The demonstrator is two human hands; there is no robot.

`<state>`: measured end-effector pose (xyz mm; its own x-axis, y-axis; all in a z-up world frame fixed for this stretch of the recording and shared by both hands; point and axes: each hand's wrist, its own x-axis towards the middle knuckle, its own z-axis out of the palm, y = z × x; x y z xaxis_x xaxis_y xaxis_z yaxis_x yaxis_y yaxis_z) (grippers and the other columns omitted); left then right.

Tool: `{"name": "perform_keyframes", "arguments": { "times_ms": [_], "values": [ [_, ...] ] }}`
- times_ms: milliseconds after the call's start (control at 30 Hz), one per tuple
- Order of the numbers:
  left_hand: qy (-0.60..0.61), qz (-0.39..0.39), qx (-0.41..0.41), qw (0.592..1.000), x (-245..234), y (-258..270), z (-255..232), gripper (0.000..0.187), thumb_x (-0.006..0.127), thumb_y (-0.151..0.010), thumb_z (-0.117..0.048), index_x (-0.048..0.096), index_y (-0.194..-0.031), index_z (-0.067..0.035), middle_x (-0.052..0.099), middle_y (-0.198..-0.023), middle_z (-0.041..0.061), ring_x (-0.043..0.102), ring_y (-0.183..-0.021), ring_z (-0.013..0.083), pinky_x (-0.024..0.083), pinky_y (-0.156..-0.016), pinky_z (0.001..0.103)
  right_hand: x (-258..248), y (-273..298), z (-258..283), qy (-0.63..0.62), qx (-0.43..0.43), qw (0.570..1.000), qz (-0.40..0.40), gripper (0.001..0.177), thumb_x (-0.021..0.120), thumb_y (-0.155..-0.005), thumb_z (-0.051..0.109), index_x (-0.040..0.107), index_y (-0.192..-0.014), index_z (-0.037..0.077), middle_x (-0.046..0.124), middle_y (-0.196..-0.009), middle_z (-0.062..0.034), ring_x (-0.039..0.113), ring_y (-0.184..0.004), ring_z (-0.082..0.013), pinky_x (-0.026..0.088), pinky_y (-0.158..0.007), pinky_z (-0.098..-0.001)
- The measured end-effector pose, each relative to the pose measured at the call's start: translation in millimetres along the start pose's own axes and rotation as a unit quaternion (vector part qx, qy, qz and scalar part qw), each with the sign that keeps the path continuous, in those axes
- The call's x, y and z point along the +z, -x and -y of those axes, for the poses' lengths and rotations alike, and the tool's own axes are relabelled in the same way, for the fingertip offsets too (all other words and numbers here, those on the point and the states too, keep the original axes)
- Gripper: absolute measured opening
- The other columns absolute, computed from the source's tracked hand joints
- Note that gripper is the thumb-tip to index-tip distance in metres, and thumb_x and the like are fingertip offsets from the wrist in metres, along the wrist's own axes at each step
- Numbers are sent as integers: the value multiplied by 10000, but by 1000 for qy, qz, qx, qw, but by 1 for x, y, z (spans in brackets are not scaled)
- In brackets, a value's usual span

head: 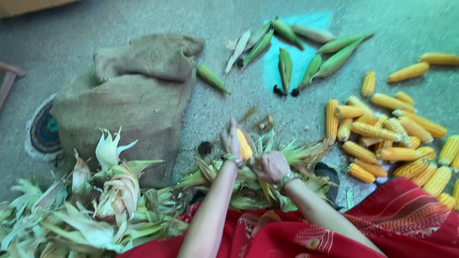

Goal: The person sits on the floor and shucks corn cobs by hand, removing husks and silks. Shucked cobs are placed in a pile to the right, while husks and silks are discarded to the left.

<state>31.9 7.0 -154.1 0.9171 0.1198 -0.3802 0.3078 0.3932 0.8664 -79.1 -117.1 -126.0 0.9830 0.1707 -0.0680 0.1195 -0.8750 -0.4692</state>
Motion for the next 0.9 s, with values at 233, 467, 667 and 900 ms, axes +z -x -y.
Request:
{"name": "perform_keyframes", "arguments": {
  "times_ms": [233,467,667,900],
  "values": [
    [-140,-150,79,976,-68,-84,-22,295,587,-998,-413,518,-1072,-136,610,-741,85,626,-529,217,534,-488,371,9,-6,43,-11,-16,1000,2,626,745,-724,598,689,-1178,171,670,-1179,-123,611,-1123,-342,470,-910,-540],
    [13,131,-152,980,-7,-61,43,329,710,-896,-138,587,-1198,-90,699,-1036,22,689,-995,182,608,-902,388,35,-64,-70,-443,183,851,-214,412,654,-938,445,734,-1229,164,719,-1221,-91,652,-1155,-235,495,-1001,-413],
    [52,241,-225,943,173,-5,155,251,641,-978,-181,672,-1215,-105,691,-1125,52,652,-1001,168,569,-846,332,-13,-27,-193,-545,302,665,-412,288,624,-1002,236,752,-1188,57,768,-1110,-55,687,-971,-126,568,-849,-273],
    [30,396,-261,880,332,52,301,290,525,-1078,-149,626,-1332,-53,655,-1290,79,624,-1082,145,530,-944,314,-93,59,-275,-211,317,736,-560,382,667,-1011,122,643,-1374,5,641,-1399,-166,536,-1343,-253,400,-1141,-390]
  ]
}}
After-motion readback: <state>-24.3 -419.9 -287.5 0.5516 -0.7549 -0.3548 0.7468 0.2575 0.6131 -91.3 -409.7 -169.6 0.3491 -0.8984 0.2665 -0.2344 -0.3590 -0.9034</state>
